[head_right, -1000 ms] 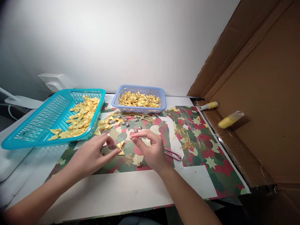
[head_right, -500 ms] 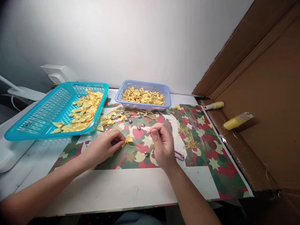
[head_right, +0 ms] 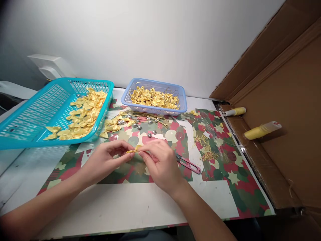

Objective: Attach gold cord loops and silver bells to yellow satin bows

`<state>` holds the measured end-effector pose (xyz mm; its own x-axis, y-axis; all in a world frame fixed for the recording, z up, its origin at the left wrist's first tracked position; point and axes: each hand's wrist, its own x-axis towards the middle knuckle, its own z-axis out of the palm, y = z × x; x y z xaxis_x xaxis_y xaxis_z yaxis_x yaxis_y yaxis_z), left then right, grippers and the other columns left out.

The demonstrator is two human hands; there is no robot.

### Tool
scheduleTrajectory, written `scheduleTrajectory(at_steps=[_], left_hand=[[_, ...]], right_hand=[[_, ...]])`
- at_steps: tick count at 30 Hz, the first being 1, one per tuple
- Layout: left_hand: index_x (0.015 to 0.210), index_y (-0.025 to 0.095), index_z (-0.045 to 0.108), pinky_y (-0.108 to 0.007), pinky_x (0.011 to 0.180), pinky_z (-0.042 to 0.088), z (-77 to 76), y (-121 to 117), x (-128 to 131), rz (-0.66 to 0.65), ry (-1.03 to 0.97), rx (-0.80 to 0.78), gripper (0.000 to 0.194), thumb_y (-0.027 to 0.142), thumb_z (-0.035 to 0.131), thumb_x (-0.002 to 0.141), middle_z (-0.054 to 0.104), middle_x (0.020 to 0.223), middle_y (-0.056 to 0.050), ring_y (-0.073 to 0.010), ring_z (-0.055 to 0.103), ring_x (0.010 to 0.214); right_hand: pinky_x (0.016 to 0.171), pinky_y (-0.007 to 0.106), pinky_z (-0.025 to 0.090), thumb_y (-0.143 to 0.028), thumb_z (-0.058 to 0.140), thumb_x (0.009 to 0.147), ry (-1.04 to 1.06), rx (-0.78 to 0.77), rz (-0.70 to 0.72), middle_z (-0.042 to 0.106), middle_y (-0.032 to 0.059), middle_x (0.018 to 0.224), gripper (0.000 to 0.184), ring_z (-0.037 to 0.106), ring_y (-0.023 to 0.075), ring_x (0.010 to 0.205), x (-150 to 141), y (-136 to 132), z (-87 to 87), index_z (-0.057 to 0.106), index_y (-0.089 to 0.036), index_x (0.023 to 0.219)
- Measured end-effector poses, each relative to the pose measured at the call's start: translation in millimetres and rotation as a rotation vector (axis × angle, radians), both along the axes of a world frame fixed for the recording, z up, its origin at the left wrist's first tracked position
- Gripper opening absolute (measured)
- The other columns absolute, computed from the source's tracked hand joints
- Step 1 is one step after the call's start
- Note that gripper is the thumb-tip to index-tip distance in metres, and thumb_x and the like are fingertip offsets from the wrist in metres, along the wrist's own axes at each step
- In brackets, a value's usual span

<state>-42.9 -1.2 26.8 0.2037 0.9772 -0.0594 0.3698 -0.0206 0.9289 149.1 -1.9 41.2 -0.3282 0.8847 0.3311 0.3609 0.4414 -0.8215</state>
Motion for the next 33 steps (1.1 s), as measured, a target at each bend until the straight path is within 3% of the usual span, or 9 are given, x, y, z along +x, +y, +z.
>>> scheduleTrajectory(at_steps=[3, 6, 11, 14, 20, 28, 33], left_hand=[[0.08, 0.017, 0.072, -0.029, 0.064, 0.057, 0.7, -2, 1, -0.043, -0.148, -0.121, 0.02, 0.037, 0.068, 0.078, 0.074, 0.081, -0.005, -0.02, 0.068, 0.073], [0.081, 0.018, 0.073, -0.031, 0.069, 0.059, 0.5, -3, 3, -0.043, -0.3, -0.235, 0.02, 0.037, 0.071, 0.077, 0.076, 0.082, -0.005, -0.0217, 0.071, 0.077], [0.081, 0.019, 0.074, -0.031, 0.069, 0.059, -1.8, -5, 5, 0.041, -0.334, -0.212, 0.021, 0.039, 0.072, 0.076, 0.076, 0.08, -0.005, -0.0216, 0.071, 0.076], [0.08, 0.018, 0.071, -0.028, 0.062, 0.058, -4.1, -8, 5, 0.095, -0.306, -0.178, 0.023, 0.04, 0.073, 0.075, 0.074, 0.074, -0.004, -0.0192, 0.07, 0.068], [0.075, 0.017, 0.065, -0.025, 0.061, 0.057, -10.3, -12, 4, 0.165, -0.271, -0.082, 0.021, 0.035, 0.075, 0.074, 0.07, 0.072, -0.001, -0.0152, 0.066, 0.066], [0.071, 0.016, 0.063, -0.024, 0.06, 0.058, -8.6, -14, 5, 0.198, -0.297, -0.083, 0.021, 0.032, 0.077, 0.072, 0.071, 0.071, -0.001, -0.0152, 0.067, 0.066], [0.07, 0.017, 0.063, -0.022, 0.057, 0.057, -9.4, -15, 5, 0.201, -0.298, -0.074, 0.019, 0.03, 0.077, 0.073, 0.071, 0.07, 0.0, -0.0138, 0.067, 0.064]], right_hand=[[0.09, 0.042, 0.049, -0.019, 0.062, 0.085, 0.05, -0.075, -0.017, 0.073, 0.004, 0.103, 0.015, 0.065, 0.0236, 0.101, -4, 0, -4.5, 0.074, -0.027, 0.081], [0.071, 0.033, 0.055, -0.021, 0.062, 0.084, 0.19, -0.319, -0.043, 0.075, 0.004, 0.086, 0.014, 0.069, 0.0199, 0.082, -10, -1, -11.2, 0.075, -0.025, 0.08], [0.067, 0.029, 0.056, -0.027, 0.063, 0.083, 0.351, -0.505, -0.124, 0.075, 0.0045, 0.083, 0.014, 0.069, 0.0183, 0.078, -16, -5, -17.0, 0.075, -0.022, 0.08], [0.064, 0.027, 0.053, -0.027, 0.059, 0.086, 0.286, -0.428, -0.107, 0.074, 0.0057, 0.088, 0.016, 0.067, 0.0179, 0.079, -16, -6, -17.1, 0.07, -0.02, 0.076], [0.056, 0.026, 0.041, -0.018, 0.048, 0.085, 0.062, -0.148, -0.062, 0.067, 0.0054, 0.084, 0.027, 0.061, 0.0161, 0.075, -15, -7, -14.4, 0.043, -0.021, 0.058], [0.064, 0.027, 0.046, -0.013, 0.047, 0.083, 0.081, -0.116, 0.008, 0.063, 0.006, 0.09, 0.026, 0.06, 0.0161, 0.081, -19, -8, -16.9, 0.039, -0.021, 0.06], [0.061, 0.025, 0.046, -0.011, 0.045, 0.083, 0.078, -0.109, 0.013, 0.061, 0.0061, 0.09, 0.025, 0.059, 0.0152, 0.079, -20, -8, -16.2, 0.039, -0.021, 0.06]])
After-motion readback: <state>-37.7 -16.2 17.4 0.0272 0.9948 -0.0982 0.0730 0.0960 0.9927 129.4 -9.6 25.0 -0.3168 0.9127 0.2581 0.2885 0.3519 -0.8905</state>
